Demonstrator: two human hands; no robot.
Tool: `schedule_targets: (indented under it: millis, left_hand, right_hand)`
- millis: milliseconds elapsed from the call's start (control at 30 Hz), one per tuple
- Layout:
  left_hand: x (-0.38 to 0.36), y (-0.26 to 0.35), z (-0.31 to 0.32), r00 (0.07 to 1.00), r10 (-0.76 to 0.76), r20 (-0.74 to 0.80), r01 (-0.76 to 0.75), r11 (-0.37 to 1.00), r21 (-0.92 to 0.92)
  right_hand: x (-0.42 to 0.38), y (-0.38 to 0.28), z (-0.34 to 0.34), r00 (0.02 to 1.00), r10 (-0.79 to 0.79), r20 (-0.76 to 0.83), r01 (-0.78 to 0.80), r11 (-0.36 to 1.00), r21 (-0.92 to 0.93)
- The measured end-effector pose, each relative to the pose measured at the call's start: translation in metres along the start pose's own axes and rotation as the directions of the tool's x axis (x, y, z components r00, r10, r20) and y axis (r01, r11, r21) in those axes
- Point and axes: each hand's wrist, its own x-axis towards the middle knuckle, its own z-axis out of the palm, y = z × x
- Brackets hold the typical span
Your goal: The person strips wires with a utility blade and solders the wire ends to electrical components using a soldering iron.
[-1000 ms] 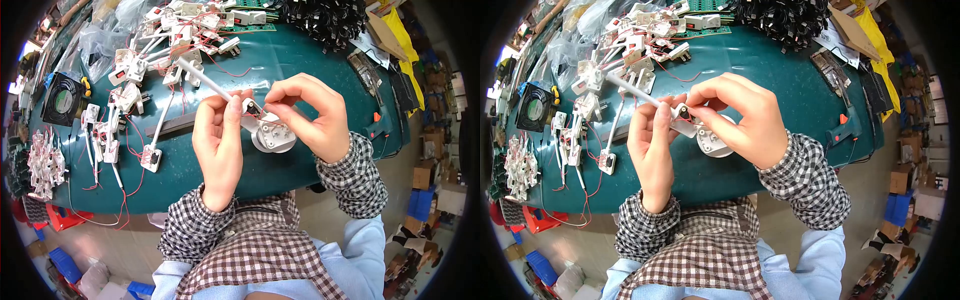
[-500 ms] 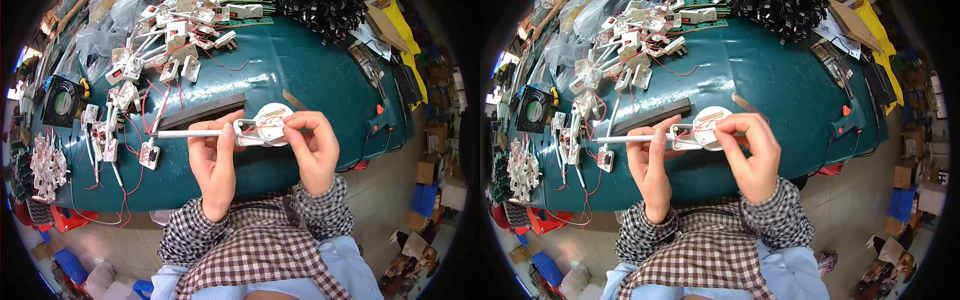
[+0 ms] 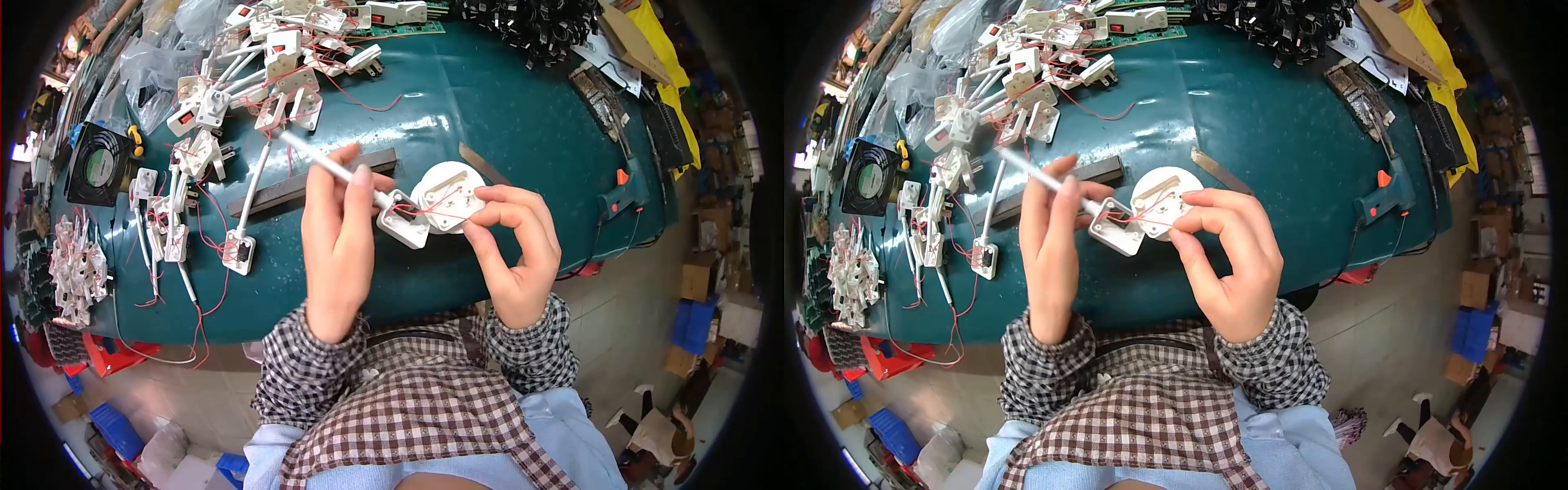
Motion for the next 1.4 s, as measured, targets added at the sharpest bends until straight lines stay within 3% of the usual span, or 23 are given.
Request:
schedule_targets:
  millis: [67,100,133,200,233,267,367,467,533,567,667,733,933,1000,1067,1133,1233,1333,1400]
  left_hand:
    - [0.006,0.002,-0.006,0.998,0.054,0.034,-0.064,0.838,0.543]
    - [-0.001,0.007,-0.011,0.984,0.178,0.029,-0.155,0.754,0.639]
    - [-0.008,0.016,-0.011,0.960,0.275,0.061,-0.249,0.730,0.637]
    - [-0.007,0.023,-0.009,0.767,0.538,0.350,-0.632,0.538,0.558]
    - [-0.001,0.020,0.000,0.695,0.587,0.415,-0.718,0.528,0.454]
    - [0.003,0.016,0.005,0.693,0.541,0.476,-0.719,0.569,0.399]
    - [0.011,-0.007,0.009,0.718,0.514,0.469,-0.681,0.657,0.322]
    - [0.013,-0.010,0.006,0.723,0.506,0.470,-0.667,0.688,0.286]
    - [0.013,-0.008,0.004,0.783,0.470,0.409,-0.596,0.754,0.275]
    - [0.013,-0.008,0.004,0.807,0.453,0.378,-0.567,0.774,0.282]
    - [0.010,-0.008,0.008,0.849,0.404,0.339,-0.499,0.824,0.269]
    - [0.009,-0.006,0.010,0.830,0.427,0.358,-0.530,0.802,0.275]
    - [0.009,-0.001,0.015,0.801,0.456,0.388,-0.585,0.733,0.348]
    - [0.010,0.001,0.016,0.882,0.346,0.320,-0.443,0.841,0.311]
    - [0.007,0.001,0.016,0.895,0.334,0.297,-0.417,0.863,0.285]
    - [0.005,0.002,0.016,0.865,0.373,0.335,-0.482,0.802,0.353]
    - [0.001,-0.003,0.020,0.852,0.404,0.334,-0.515,0.759,0.397]
    - [0.000,-0.007,0.021,0.864,0.409,0.294,-0.499,0.770,0.397]
    - [0.000,-0.008,0.021,0.869,0.392,0.303,-0.489,0.776,0.399]
  right_hand:
    - [-0.001,0.002,0.001,0.998,0.059,-0.013,-0.058,0.998,0.032]
    - [0.000,0.005,0.000,0.996,0.085,0.005,-0.086,0.994,0.064]
    - [-0.001,0.007,0.000,0.993,0.117,0.025,-0.119,0.988,0.095]
    - [-0.001,0.010,0.000,0.987,0.156,0.043,-0.161,0.976,0.144]
    - [0.000,0.012,-0.001,0.982,0.178,0.057,-0.185,0.963,0.193]
    - [0.001,0.013,-0.002,0.983,0.175,0.062,-0.184,0.964,0.193]
    - [0.004,0.018,-0.005,0.974,0.191,0.117,-0.214,0.949,0.230]
    - [0.006,0.019,-0.007,0.927,0.329,0.180,-0.375,0.823,0.426]
    - [0.008,0.022,-0.005,0.925,0.377,0.052,-0.369,0.853,0.368]
    - [0.009,0.024,-0.008,0.944,0.328,0.047,-0.330,0.921,0.205]
    - [0.012,0.026,-0.007,0.969,0.218,0.119,-0.232,0.965,0.125]
    - [0.018,0.031,-0.009,0.981,0.150,0.127,-0.158,0.986,0.059]
    - [0.042,0.032,-0.014,0.940,0.205,0.273,-0.266,0.941,0.209]
    - [0.041,0.030,-0.012,0.940,0.217,0.262,-0.269,0.946,0.183]
    - [0.042,0.029,-0.011,0.969,0.118,0.215,-0.142,0.985,0.101]
    - [0.051,0.034,-0.009,0.974,0.084,0.213,-0.105,0.990,0.091]
    - [0.065,0.039,-0.014,0.918,0.017,0.396,-0.081,0.986,0.145]
    - [0.070,0.037,-0.025,0.853,0.080,0.515,-0.183,0.971,0.152]
    - [0.075,0.037,-0.030,0.833,0.064,0.550,-0.164,0.977,0.135]
